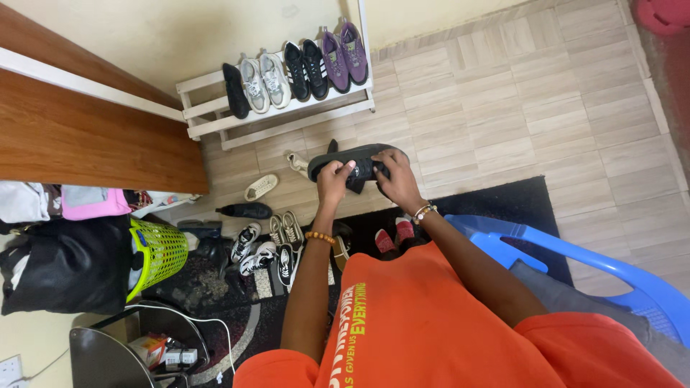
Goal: The person wipes and polishes a black shoe with a dark cloth. They hold the shoe, rubbing the cloth over the toe, sides, and heel, then place the shoe onto a white rack alongside other footwear.
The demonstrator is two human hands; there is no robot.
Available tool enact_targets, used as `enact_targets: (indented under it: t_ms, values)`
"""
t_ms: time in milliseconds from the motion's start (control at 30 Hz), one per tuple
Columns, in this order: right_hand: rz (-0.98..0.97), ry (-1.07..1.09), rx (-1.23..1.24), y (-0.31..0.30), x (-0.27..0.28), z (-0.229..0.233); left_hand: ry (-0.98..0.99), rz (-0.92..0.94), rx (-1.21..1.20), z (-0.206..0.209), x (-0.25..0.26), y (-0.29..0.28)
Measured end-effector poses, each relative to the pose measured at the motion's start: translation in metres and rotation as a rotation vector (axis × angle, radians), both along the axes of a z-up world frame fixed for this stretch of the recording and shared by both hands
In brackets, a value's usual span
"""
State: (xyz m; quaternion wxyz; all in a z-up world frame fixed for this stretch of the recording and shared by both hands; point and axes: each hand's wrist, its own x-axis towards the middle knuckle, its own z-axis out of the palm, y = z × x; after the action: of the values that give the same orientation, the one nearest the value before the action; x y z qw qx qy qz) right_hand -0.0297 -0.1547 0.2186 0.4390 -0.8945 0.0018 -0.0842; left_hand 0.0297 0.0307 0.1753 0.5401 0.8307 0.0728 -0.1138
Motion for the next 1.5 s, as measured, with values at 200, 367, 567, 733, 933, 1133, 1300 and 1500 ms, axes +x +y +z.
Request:
enact_targets:
  t_ms: [200,367,567,733,933,1133,1300,1500]
  values:
    - [-0.020,-0.013,0.000,0.013,0.005,0.026,0.032,0.003,-0.138,0.016,0.002,0.003]
    - [-0.004,0.084,-0.027,0.026,0.002,0.036,0.069,0.041,-0.197,0.030,-0.002,0.000]
    - [0.095,0.153,-0.050,0.029,0.006,0.040,0.098,0.107,-0.261,0.040,-0.006,-0.005]
    - [0.272,-0.016,0.116,0.023,0.005,0.043,0.115,0.196,-0.315,0.033,-0.004,0.000]
    - [0.242,-0.090,0.046,0.021,0.013,0.049,0.062,0.225,-0.359,0.035,0.006,-0.003]
    - [0.140,-0.120,0.136,0.018,0.031,0.048,0.068,0.253,-0.292,0.055,0.011,-0.021]
    - [0.108,-0.007,0.111,0.017,0.036,0.051,-0.036,0.240,-0.215,0.055,0.014,-0.030]
    - [0.093,0.113,0.188,0.013,0.048,0.042,-0.169,0.201,-0.032,0.064,0.011,-0.034]
